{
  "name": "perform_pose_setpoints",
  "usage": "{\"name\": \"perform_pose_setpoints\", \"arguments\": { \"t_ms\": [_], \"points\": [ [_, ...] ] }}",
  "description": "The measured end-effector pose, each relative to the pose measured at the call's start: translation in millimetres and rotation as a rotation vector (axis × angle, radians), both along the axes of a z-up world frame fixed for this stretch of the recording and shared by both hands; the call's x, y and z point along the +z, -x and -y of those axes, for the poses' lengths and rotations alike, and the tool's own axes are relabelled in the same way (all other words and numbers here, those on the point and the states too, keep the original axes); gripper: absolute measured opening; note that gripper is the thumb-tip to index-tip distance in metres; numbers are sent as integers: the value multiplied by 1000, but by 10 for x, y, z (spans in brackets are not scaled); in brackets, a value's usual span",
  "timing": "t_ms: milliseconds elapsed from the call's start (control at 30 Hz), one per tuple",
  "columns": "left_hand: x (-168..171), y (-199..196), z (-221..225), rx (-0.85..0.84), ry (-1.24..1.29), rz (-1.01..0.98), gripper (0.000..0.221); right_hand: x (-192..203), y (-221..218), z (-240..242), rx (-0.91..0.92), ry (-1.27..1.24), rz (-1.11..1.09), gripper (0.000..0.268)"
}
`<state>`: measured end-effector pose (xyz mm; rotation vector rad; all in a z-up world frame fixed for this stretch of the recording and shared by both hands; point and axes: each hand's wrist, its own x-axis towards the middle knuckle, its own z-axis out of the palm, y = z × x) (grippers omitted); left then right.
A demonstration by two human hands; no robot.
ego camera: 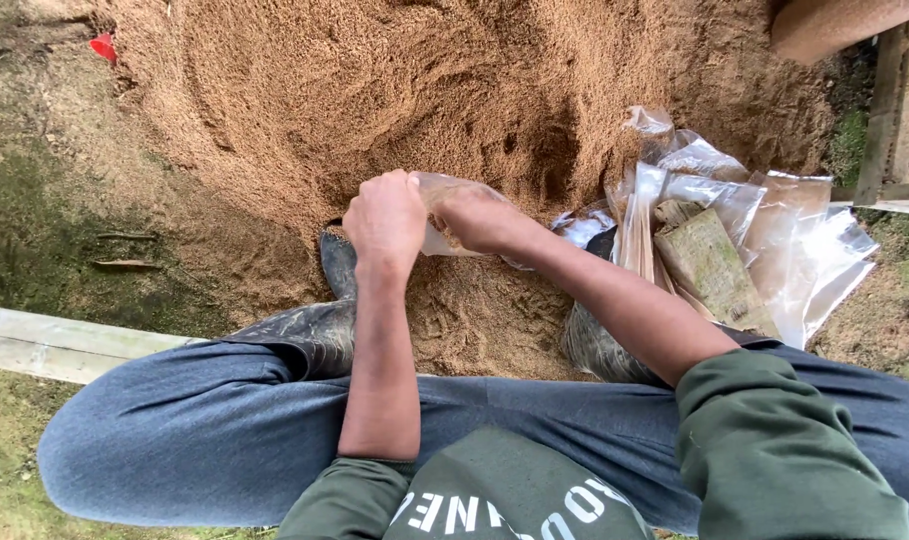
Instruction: Filling small plastic bags with grain or substrate from a large pile by hand
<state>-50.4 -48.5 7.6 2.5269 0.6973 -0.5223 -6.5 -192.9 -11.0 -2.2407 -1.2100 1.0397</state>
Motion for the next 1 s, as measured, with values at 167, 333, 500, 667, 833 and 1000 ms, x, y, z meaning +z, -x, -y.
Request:
{"name": "perform_pose_setpoints", "arguments": {
  "t_ms": [167, 333, 500, 667, 833, 1000],
  "points": [
    [41, 62, 196, -125, -50, -77, 37, -190, -74, -63, -129, -210, 40, 23],
    [-289, 122, 94, -200, -4, -94, 29, -736, -335, -322, -1, 145, -30, 20],
    [164, 144, 183, -155, 242, -156, 33, -243, -229, -195, 126, 232, 96, 27],
    [521, 117, 92, 3, 686, -258, 44, 585, -211, -124, -33, 379, -362, 35],
    [345, 60, -84, 71, 779, -175, 40, -266, -188, 4, 148, 410, -313, 37],
    [-193, 69, -180, 81, 681, -74, 36, 96, -141, -103, 204, 326, -120, 28]
  ]
}}
